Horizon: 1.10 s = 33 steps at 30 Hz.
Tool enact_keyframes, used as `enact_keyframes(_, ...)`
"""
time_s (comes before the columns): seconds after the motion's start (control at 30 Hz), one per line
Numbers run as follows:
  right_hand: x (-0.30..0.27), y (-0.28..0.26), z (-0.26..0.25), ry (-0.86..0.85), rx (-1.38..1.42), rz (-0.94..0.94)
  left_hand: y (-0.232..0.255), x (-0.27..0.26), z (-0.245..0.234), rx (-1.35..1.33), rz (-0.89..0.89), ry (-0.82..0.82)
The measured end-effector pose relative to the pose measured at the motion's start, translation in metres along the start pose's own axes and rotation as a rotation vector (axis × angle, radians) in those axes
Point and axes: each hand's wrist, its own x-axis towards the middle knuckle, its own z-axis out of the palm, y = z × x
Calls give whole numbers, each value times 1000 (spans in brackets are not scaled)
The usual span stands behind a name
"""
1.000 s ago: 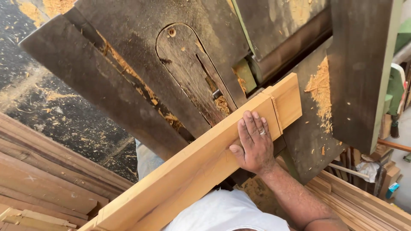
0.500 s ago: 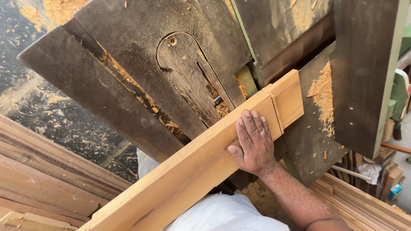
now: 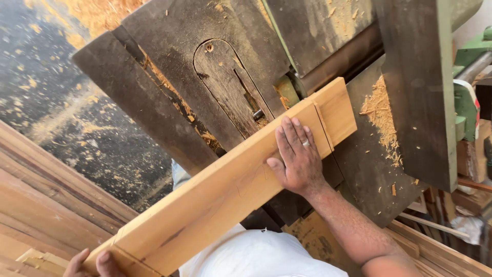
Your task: Flattening and smoothing a wood plank using a stationary jointer machine.
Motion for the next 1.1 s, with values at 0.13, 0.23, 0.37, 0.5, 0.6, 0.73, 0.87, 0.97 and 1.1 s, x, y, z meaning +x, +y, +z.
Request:
enact_keyframes(0.13, 11, -7, -10, 29, -18, 10, 92, 31, 31, -228, 1, 32)
enact_keyframes(0.23, 18, -10, -17, 52, 4, -6, 118, 41, 32, -414, 109, 24)
enact_keyframes(0.37, 22, -14, -22, 81, -5, 0, 173, 50, 27, 2, 78, 31)
enact_keyframes(0.5, 23, -11, -19, 47, -50, 14, 206, 54, 26, 143, 88, 6)
enact_keyframes(0.6, 26, -10, -14, 41, -60, 23, 202, 60, 27, 95, 106, 5)
enact_keyframes(0.73, 28, -10, -18, 32, -49, 31, 207, 64, 28, 28, 143, -22)
enact_keyframes(0.87, 31, -13, -23, 18, -45, 30, 213, 67, 28, 38, 132, -12)
enact_keyframes(0.97, 36, -15, -24, 16, -37, 33, 209, 73, 28, 18, 145, -18)
enact_keyframes(1.1, 46, -15, -25, 31, -15, 21, 209, 79, 29, 33, 162, 0)
